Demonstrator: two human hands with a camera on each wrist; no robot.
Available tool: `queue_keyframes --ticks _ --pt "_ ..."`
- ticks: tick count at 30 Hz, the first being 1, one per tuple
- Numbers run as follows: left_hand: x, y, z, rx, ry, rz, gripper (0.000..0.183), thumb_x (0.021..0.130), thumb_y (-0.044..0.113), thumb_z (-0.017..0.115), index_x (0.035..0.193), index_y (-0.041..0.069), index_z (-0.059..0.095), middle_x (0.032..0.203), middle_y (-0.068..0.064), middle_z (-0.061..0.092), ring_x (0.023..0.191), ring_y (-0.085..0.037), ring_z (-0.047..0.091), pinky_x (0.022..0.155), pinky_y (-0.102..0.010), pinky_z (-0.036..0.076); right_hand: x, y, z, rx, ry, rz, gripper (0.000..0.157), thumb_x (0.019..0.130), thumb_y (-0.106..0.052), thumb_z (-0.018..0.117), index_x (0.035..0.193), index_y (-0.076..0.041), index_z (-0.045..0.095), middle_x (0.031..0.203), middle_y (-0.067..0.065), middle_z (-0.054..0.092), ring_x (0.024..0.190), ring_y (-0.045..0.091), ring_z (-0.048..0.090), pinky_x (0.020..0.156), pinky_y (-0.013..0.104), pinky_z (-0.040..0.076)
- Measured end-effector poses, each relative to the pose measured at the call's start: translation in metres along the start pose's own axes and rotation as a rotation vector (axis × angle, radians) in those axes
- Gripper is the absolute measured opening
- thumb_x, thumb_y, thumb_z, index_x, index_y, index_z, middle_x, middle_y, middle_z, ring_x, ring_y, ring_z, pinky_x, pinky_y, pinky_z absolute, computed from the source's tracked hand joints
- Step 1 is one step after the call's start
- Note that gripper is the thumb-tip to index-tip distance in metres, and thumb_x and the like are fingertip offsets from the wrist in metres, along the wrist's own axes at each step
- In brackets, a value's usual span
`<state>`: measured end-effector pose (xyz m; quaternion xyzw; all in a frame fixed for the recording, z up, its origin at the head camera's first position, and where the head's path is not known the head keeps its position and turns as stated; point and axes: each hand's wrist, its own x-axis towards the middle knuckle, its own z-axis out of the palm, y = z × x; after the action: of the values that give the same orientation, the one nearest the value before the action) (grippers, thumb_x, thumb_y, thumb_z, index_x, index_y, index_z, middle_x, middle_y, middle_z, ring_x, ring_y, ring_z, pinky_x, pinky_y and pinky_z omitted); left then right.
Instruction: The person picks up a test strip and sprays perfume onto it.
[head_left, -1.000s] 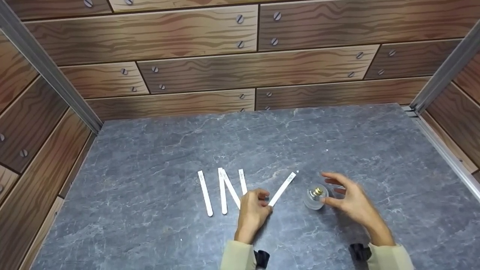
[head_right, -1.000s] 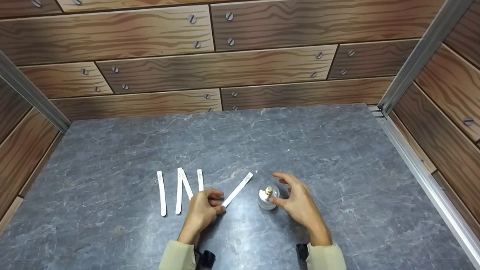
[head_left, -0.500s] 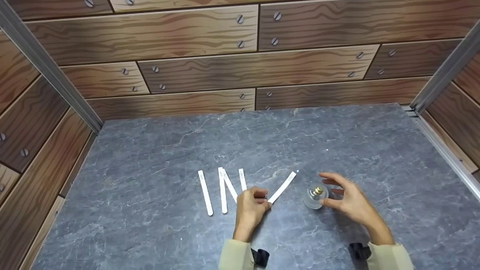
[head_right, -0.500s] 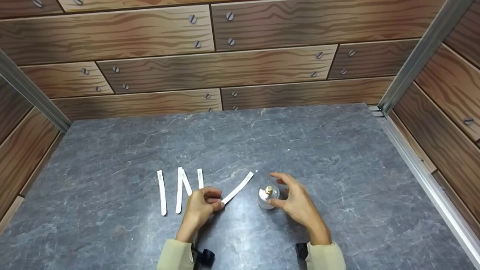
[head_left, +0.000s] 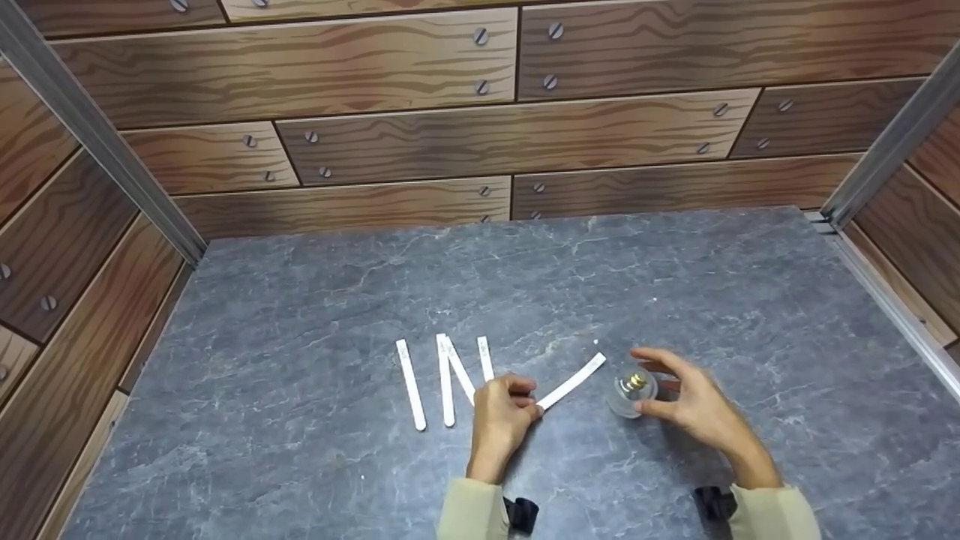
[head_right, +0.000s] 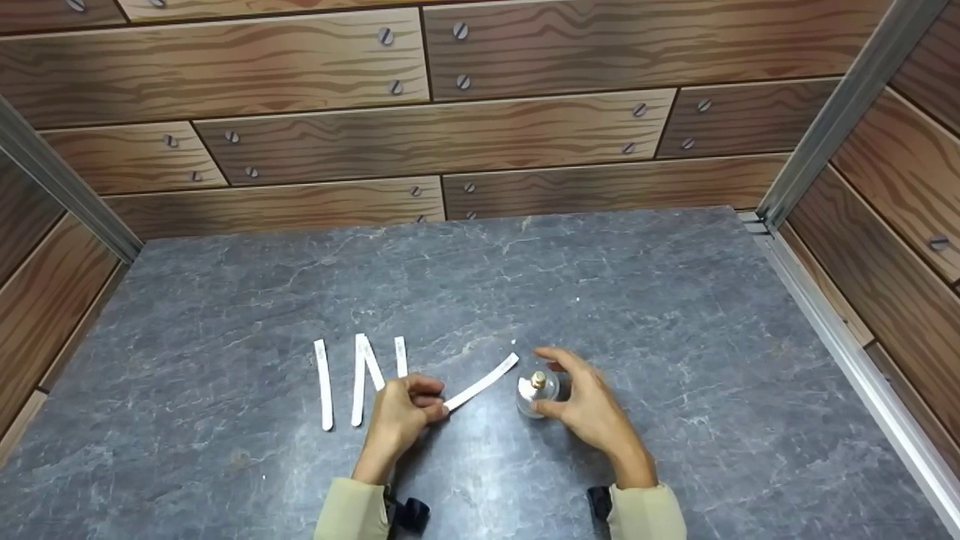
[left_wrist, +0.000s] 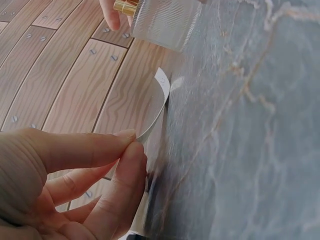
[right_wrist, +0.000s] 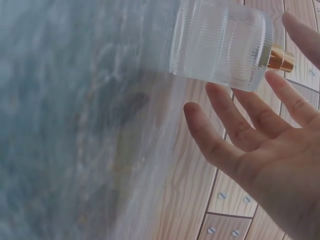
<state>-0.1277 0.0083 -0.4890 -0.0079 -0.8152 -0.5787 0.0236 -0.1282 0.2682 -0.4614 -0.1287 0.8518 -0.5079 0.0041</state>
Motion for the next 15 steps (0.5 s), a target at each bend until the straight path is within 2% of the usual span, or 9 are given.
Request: queue_keyframes --ticks 2,5,10,15 --pt "-0.0003 0.0004 0.0000 0.005 -0.003 0.007 0.025 0.070 -0.017 0.076 0.091 -0.004 0.074 0.085 -0.010 0.074 0.074 -0.018 0.072 0.065 -0.022 0.059 0.0000 0.0005 0.0008 0.001 0.000 -0.007 0.066 0.075 0.007 0.083 0.134 0.011 0.055 0.132 0.029 0.058 0.119 0.044 0.057 0.098 0.027 0.052" --pt "-0.0012 0.0004 0.0000 0.008 -0.012 0.015 0.026 0.068 -0.018 0.075 0.091 -0.005 0.073 0.085 -0.012 0.074 0.074 -0.021 0.073 0.065 -0.022 0.059 0.0004 0.0011 0.0016 -0.008 -0.011 -0.015 0.065 0.075 0.006 0.084 0.133 0.012 0.055 0.132 0.029 0.058 0.120 0.043 0.056 0.099 0.032 0.052" --pt "-0.0024 0.0001 0.0010 0.057 -0.020 0.039 0.025 0.067 -0.019 0.071 0.088 -0.004 0.073 0.081 -0.010 0.073 0.070 -0.017 0.072 0.063 -0.022 0.059 0.0009 0.0005 0.0034 -0.041 -0.031 0.017 0.063 0.076 0.004 0.084 0.132 0.011 0.056 0.131 0.028 0.060 0.122 0.041 0.055 0.101 0.037 0.051" --pt "-0.0035 -0.0010 0.0040 0.146 -0.014 0.100 0.025 0.064 -0.018 0.067 0.082 -0.002 0.073 0.073 -0.007 0.071 0.064 -0.011 0.067 0.058 -0.021 0.056 0.0004 -0.0003 0.0052 -0.149 -0.038 0.012 0.063 0.073 0.004 0.085 0.131 0.009 0.059 0.127 0.028 0.062 0.114 0.038 0.060 0.099 0.050 0.051"
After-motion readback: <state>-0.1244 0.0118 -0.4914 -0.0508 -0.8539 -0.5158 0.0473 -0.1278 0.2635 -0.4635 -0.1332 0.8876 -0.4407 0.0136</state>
